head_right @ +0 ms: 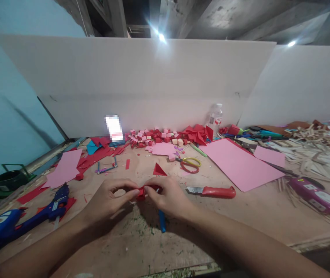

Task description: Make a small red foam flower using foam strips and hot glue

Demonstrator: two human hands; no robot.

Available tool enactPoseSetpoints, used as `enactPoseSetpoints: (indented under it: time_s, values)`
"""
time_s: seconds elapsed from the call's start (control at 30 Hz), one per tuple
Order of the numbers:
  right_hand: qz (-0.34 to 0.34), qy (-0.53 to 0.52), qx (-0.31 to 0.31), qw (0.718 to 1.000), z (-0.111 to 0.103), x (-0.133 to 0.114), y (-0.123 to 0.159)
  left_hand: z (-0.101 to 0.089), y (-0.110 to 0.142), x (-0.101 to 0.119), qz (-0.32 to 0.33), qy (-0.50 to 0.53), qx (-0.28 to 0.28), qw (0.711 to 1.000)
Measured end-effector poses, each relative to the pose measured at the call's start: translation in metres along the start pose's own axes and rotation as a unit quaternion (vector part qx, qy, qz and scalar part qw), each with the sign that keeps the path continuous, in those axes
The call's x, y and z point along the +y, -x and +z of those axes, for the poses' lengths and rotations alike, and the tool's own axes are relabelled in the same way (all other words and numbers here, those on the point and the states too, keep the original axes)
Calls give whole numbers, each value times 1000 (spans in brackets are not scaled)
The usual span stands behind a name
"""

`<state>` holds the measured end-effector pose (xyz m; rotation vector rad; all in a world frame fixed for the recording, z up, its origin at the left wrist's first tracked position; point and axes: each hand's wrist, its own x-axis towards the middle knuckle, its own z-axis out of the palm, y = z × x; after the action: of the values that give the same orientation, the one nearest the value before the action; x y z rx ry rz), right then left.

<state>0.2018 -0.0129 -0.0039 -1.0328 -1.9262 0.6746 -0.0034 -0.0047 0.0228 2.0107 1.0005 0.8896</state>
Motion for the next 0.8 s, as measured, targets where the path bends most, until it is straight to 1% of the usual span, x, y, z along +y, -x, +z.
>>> enactPoseSetpoints:
  time_s: [0.1,0.17,0.33,0.57,0.67,0.8]
  values:
    - [-11,0,11,1000,-1,0,0,-1,1,-1,7,14,-24,1000]
    - [-23,-8,10,1000,-1,0,0,-3,1,-1,9,16,-29,999]
    - [-53,-6,10,999,0,-1,0,-2,-2,1,-25,42,-3,999]
    - [-51,12,22,998,2,1,1,5,-3,-4,-79,128,-10,989]
    - [-45,16,23,999,4,1,2,4,-3,-7,-95,146,-28,984]
    - [-41,21,24,999,5,0,1,2,-3,-11,-100,151,-29,983]
